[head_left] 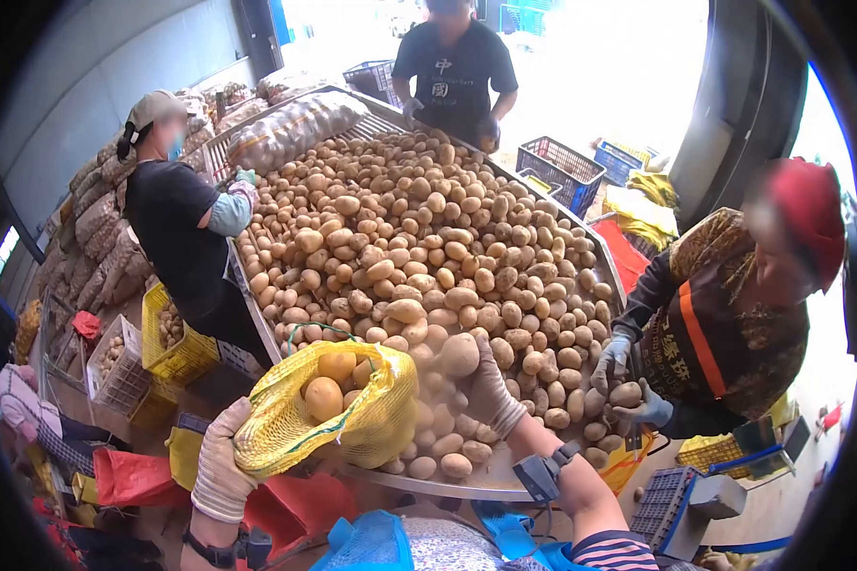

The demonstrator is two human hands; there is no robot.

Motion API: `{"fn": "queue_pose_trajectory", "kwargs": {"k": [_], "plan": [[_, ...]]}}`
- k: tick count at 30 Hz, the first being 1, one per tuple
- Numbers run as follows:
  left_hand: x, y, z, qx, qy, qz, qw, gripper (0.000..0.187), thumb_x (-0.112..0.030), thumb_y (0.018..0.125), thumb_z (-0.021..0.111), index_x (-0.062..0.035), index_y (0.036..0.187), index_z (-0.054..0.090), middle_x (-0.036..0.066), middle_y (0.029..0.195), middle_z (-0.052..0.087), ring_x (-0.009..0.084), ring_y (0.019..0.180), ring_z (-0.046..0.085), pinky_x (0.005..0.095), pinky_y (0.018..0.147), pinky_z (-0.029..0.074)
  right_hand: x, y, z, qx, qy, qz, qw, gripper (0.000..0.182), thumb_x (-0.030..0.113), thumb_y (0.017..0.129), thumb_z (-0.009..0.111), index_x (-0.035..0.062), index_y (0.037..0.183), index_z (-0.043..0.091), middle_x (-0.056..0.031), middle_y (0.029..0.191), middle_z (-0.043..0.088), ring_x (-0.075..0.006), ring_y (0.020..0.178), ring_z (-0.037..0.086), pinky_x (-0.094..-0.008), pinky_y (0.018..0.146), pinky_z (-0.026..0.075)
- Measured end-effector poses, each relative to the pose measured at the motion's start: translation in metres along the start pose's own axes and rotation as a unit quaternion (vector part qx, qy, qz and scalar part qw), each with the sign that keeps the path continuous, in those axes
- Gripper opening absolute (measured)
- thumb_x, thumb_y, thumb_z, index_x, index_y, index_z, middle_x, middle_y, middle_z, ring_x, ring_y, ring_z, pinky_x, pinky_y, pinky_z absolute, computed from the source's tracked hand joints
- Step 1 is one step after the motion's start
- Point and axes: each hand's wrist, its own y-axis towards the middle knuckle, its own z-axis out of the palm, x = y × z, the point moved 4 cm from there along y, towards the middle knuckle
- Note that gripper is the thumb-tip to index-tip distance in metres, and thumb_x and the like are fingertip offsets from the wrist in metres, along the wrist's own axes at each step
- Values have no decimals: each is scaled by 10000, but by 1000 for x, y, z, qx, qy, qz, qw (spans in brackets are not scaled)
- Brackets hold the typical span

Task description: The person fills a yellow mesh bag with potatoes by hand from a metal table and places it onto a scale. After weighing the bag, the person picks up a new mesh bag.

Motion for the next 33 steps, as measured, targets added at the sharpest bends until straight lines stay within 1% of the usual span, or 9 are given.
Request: {"fn": "queue_pose_trajectory", "kwargs": {"k": [3, 7, 12, 14, 16, 20, 24, 26, 33], "plan": [[-3, 5, -3, 47, -33, -25, 998, 468, -260, 954, 473, 73, 1282, 452, 251, 1232, 558, 370, 1108, 587, 537, 947, 492, 3, -2, 15, 208, 89, 49, 973, 660, 669, 872, 460, 116, 1229, 511, -79, 987, 630, -198, 865, 618, -352, 812, 519], [0, 6, 12, 134, -82, -74, 985, 501, -223, 962, 435, 54, 1372, 352, 254, 1355, 446, 373, 1231, 490, 544, 1035, 416, 8, -18, 83, 135, -14, -103, 985, 661, 622, 861, 531, 103, 1268, 487, -87, 1066, 604, -222, 900, 611, -367, 820, 517], [-4, 25, -1, 170, -92, -74, 978, 441, -197, 988, 412, 23, 1369, 375, 214, 1337, 472, 321, 1209, 518, 491, 1026, 450, -13, -32, 189, 124, -489, -265, 822, 695, 184, 736, 782, 61, 1326, 437, -113, 1146, 589, -209, 1065, 596, -338, 873, 516], [-5, 31, -11, 179, -53, -51, 981, 479, -264, 988, 426, 8, 1379, 373, 197, 1345, 474, 323, 1211, 515, 533, 1020, 433, -43, -19, 203, 146, -831, -266, 467, 645, 362, 772, 733, 126, 1316, 478, -156, 1235, 544, -324, 1097, 571, -433, 905, 481], [-7, 25, -11, 171, -11, -55, 984, 480, -278, 990, 436, 4, 1374, 381, 180, 1321, 500, 304, 1180, 542, 487, 1018, 451, -68, -13, 197, 253, -885, -260, 293, 629, 446, 779, 698, 151, 1300, 503, -148, 1271, 525, -354, 1141, 531, -464, 942, 442], [-9, 18, -16, 218, -53, -58, 973, 460, -274, 996, 430, 3, 1362, 394, 188, 1292, 518, 294, 1164, 555, 445, 998, 481, -20, -20, 209, -40, -865, -357, 351, 598, 465, 769, 696, 71, 1190, 538, -144, 1143, 580, -323, 1100, 550, -443, 883, 467], [2, 21, -31, 198, 0, -48, 979, 416, -240, 1000, 437, 13, 1329, 422, 171, 1256, 540, 273, 1114, 590, 406, 958, 516, -6, -10, 181, -152, -929, -213, 262, 538, 528, 783, 677, 63, 1049, 627, -123, 792, 640, -265, 702, 632, -366, 639, 506], [6, 22, -37, 195, -15, -39, 980, 396, -232, 997, 448, 18, 1304, 441, 163, 1229, 556, 260, 1096, 598, 397, 934, 531, -9, -8, 148, -160, -877, 32, 451, 459, 499, 819, 659, 45, 879, 689, -46, 612, 605, -154, 533, 578, -316, 535, 481], [-21, -15, -24, 150, 8, 23, 988, 221, -167, 972, 515, -11, 1104, 600, 100, 1044, 639, 182, 942, 649, 321, 820, 569, -23, -68, 147, -164, -503, -188, 828, 280, 275, 868, 643, 6, 806, 690, 27, 622, 597, -32, 494, 521, -189, 429, 405]]}}
